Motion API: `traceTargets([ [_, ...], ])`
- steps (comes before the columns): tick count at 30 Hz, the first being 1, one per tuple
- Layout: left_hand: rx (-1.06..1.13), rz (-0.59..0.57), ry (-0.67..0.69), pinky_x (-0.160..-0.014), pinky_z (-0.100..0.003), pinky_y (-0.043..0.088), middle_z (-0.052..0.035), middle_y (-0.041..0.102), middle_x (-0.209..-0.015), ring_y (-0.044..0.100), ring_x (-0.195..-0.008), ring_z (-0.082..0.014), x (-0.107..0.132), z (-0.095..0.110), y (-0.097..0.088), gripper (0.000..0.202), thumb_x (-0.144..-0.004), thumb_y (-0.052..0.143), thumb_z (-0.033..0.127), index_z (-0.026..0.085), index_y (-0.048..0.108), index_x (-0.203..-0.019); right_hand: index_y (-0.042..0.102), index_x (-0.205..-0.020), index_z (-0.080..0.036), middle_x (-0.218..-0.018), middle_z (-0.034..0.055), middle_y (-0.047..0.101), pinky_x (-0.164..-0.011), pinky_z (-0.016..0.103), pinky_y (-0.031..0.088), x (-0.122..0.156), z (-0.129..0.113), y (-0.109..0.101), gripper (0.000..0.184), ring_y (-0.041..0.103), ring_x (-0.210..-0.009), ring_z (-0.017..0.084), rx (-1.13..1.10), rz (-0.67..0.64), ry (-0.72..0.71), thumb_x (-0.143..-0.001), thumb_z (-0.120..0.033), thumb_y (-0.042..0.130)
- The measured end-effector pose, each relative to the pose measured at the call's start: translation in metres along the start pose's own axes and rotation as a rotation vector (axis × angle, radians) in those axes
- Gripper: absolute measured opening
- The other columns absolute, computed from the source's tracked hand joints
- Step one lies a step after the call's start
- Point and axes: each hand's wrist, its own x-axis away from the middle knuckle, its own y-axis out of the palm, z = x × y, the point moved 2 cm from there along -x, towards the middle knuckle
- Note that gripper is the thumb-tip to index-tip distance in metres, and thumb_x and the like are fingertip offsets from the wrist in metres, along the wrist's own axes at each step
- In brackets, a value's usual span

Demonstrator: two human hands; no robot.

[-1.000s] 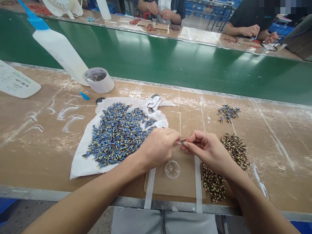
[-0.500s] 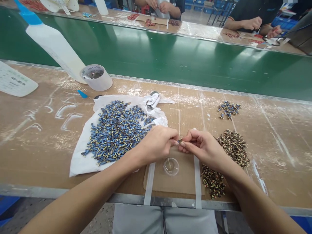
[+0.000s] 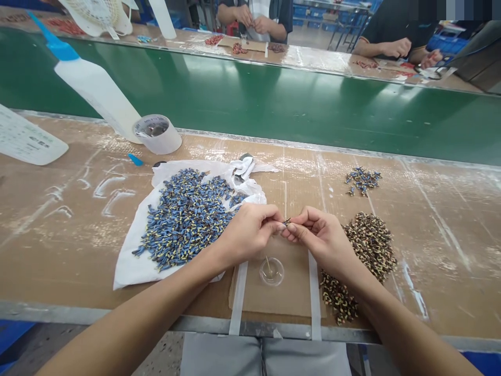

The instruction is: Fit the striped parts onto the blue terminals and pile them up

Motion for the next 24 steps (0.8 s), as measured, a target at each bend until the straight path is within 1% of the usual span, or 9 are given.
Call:
traceTargets([
  [3,0.02,0.023,0.017,-0.06,-0.023,0.039,-0.0007,0.067,-0.07,0.056,-0.064,-0.0123,-0.001,0.001,-0.003,0.014,-0.087,0.056,0.014,0.014,0.068,-0.08,0.061,-0.079,-0.018,-0.076,0.004,0.074,-0.071,0.03,0.057,-0.003,-0.002,-0.003,0.018,0.07,-0.073,0.016,-0.023,0.032,-0.004,-0.083,-0.033,0.07],
  [8,-0.1,-0.028,0.119,-0.069,-0.024,0.041,-0.0024,0.068,-0.083,0.059,-0.075,-0.0137,-0.002,-0.001,-0.002,0.016,-0.091,0.05,0.015,0.015,0.066,-0.091,0.061,-0.081,-0.018,-0.074,0.0035,0.072,-0.068,0.031,0.058,-0.007,0.002,-0.005,0.022,0.068,-0.069,0.015,-0.046,0.046,0.015,-0.082,-0.038,0.071],
  [11,-0.179,-0.045,0.154,-0.066,-0.025,0.04,-0.0027,0.065,-0.077,0.057,-0.071,-0.014,-0.002,-0.004,0.001,0.021,-0.093,0.045,0.016,0.014,0.065,-0.085,0.061,-0.082,-0.019,-0.074,0.0035,0.071,-0.069,0.031,0.057,-0.008,0.006,-0.005,0.024,0.067,-0.069,0.015,-0.039,0.071,0.019,-0.081,-0.041,0.07],
  [14,-0.197,-0.05,0.17,-0.062,-0.024,0.037,-0.0015,0.062,-0.071,0.054,-0.066,-0.0132,-0.002,-0.006,0.003,0.025,-0.093,0.044,0.016,0.014,0.062,-0.077,0.061,-0.083,-0.019,-0.075,0.0037,0.07,-0.07,0.032,0.057,-0.008,0.008,-0.005,0.026,0.067,-0.071,0.016,0.0,0.073,0.01,-0.082,-0.043,0.069],
  [20,-0.173,-0.026,0.152,-0.057,-0.023,0.032,0.0021,0.052,-0.061,0.046,-0.059,-0.0113,-0.003,-0.008,0.001,0.028,-0.092,0.046,0.016,0.014,0.057,-0.066,0.063,-0.089,-0.018,-0.075,0.0019,0.069,-0.068,0.028,0.054,-0.015,0.013,-0.01,0.025,0.065,-0.069,0.013,-0.006,0.02,0.047,-0.083,-0.041,0.069],
  [24,-0.173,-0.022,0.15,-0.057,-0.023,0.032,0.0021,0.053,-0.061,0.047,-0.058,-0.0112,-0.004,-0.01,0.001,0.028,-0.091,0.046,0.016,0.014,0.057,-0.065,0.063,-0.087,-0.018,-0.075,0.0017,0.068,-0.067,0.027,0.053,-0.017,0.014,-0.011,0.023,0.064,-0.068,0.013,0.005,-0.014,0.05,-0.085,-0.041,0.067],
])
